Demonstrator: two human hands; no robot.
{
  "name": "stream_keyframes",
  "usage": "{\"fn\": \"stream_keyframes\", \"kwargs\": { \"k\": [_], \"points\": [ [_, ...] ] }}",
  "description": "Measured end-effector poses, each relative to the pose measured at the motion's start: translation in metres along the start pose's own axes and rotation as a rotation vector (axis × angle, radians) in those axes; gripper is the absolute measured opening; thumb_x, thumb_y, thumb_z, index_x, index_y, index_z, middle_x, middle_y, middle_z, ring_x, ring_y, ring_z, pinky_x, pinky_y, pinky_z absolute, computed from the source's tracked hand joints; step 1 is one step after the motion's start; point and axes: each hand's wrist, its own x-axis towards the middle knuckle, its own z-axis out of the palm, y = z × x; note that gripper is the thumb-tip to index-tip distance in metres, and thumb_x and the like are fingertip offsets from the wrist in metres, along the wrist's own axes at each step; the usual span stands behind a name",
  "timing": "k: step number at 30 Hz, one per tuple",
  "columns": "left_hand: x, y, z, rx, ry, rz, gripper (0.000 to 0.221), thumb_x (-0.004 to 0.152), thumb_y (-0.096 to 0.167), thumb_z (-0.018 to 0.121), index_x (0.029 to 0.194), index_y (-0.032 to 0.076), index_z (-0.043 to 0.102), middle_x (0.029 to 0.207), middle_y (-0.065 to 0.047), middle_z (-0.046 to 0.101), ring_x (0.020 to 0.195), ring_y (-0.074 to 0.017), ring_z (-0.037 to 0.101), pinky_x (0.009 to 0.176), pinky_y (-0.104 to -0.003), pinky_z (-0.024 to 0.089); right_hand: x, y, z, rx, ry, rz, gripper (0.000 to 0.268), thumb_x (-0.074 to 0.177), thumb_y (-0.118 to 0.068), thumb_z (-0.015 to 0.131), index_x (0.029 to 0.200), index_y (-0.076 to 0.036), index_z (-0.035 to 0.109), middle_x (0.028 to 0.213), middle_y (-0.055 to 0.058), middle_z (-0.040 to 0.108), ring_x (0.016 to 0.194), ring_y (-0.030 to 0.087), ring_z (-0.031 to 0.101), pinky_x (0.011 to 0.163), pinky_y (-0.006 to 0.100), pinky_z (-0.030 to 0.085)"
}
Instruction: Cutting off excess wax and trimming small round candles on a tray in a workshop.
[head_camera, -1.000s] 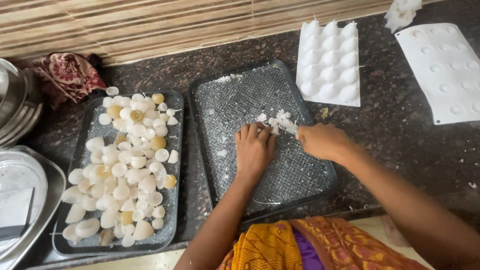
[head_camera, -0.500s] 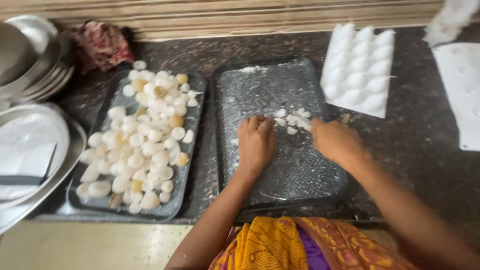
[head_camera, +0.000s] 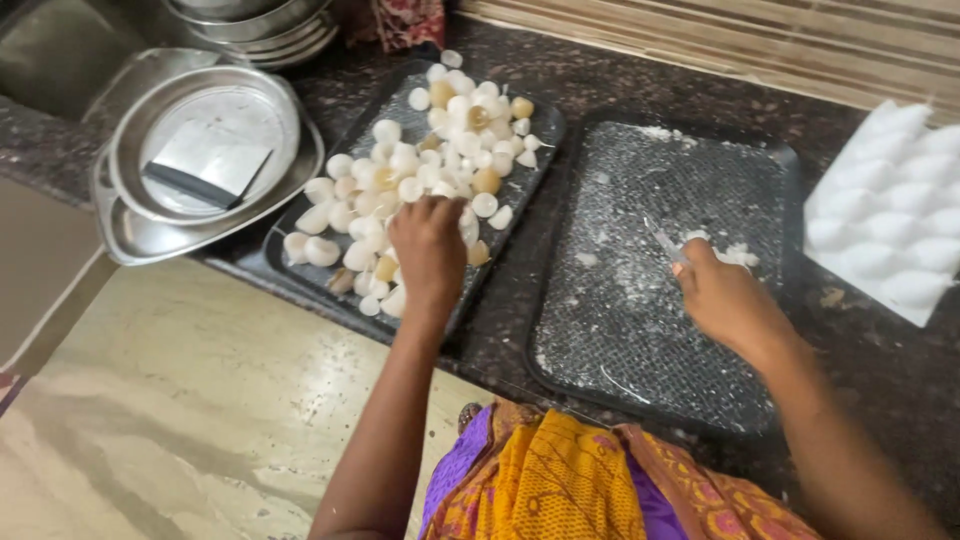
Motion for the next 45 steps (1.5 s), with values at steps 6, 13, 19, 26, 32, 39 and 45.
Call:
{"fn": "stream_keyframes", "kwargs": {
  "k": [6, 13, 19, 26, 32, 39, 45],
  "points": [
    [0.020, -0.016, -0.010, 0.106, -0.157, 0.016, 0.022, 0.078, 0.022, 0.083, 0.098, 0.014, 0.080, 0.099, -0.005, 0.071, 0.098, -0.0293, 0.059, 0.083, -0.045, 0.042, 0.009, -0.014, 0.001, 0.056, 0.061, -0.089, 0.033, 0.106, -0.031, 0.044, 0.125, -0.004, 0.049, 0.083, 0.030, 0.071, 0.081, 0.048, 0.071, 0.075, 0.057, 0.052],
    [0.022, 0.019, 0.031, -0.103, -0.167, -0.006, 0.028, 0.077, 0.018, 0.083, 0.102, 0.010, 0.073, 0.102, -0.011, 0.071, 0.101, -0.0349, 0.060, 0.091, -0.047, 0.047, 0.011, 0.006, -0.021, 0.116, 0.092, 0.056, 0.034, 0.105, -0.038, 0.048, 0.113, -0.006, 0.058, 0.082, 0.020, 0.074, 0.075, 0.039, 0.073, 0.070, 0.052, 0.052],
    [0.009, 0.129, 0.076, -0.817, -0.591, -0.012, 0.037, 0.082, 0.010, 0.076, 0.117, 0.005, 0.065, 0.096, -0.016, 0.069, 0.090, -0.0331, 0.069, 0.079, -0.043, 0.055, 0.001, 0.050, -0.043, -0.107, 0.063, 0.058, 0.035, 0.107, -0.041, 0.045, 0.117, -0.010, 0.060, 0.084, 0.022, 0.071, 0.082, 0.043, 0.070, 0.074, 0.056, 0.052],
    [-0.027, 0.141, 0.130, -0.824, -0.620, 0.079, 0.023, 0.083, 0.004, 0.078, 0.106, 0.003, 0.074, 0.104, -0.016, 0.071, 0.090, -0.0316, 0.071, 0.079, -0.039, 0.059, -0.009, 0.042, -0.049, 0.000, -0.186, 0.198, 0.037, 0.100, -0.040, 0.047, 0.126, -0.017, 0.059, 0.080, 0.009, 0.080, 0.070, 0.025, 0.073, 0.069, 0.047, 0.054],
    [-0.023, 0.146, 0.128, -0.834, -0.658, -0.035, 0.025, 0.086, 0.000, 0.074, 0.110, 0.003, 0.075, 0.101, -0.014, 0.073, 0.081, -0.0255, 0.075, 0.074, -0.035, 0.060, 0.007, 0.046, -0.059, -0.221, -0.274, 0.074, 0.036, 0.106, -0.038, 0.041, 0.111, -0.011, 0.064, 0.073, 0.012, 0.073, 0.057, 0.022, 0.068, 0.061, 0.044, 0.056],
    [-0.028, 0.148, 0.135, -0.801, -0.609, -0.006, 0.021, 0.087, 0.001, 0.075, 0.107, 0.000, 0.076, 0.108, -0.015, 0.074, 0.082, -0.0260, 0.075, 0.075, -0.035, 0.061, 0.008, 0.009, -0.080, -0.396, -0.359, 0.040, 0.027, 0.102, -0.030, 0.049, 0.114, -0.012, 0.066, 0.088, 0.015, 0.074, 0.081, 0.029, 0.075, 0.074, 0.050, 0.058],
    [-0.029, 0.150, 0.134, -0.815, -0.551, 0.079, 0.020, 0.087, 0.002, 0.077, 0.106, -0.002, 0.076, 0.108, -0.015, 0.074, 0.092, -0.0313, 0.073, 0.083, -0.038, 0.060, 0.017, -0.005, -0.073, -0.584, -0.363, -0.057, 0.027, 0.091, -0.011, 0.056, 0.115, -0.009, 0.069, 0.108, 0.014, 0.073, 0.101, 0.031, 0.074, 0.084, 0.047, 0.061]
  ]
}}
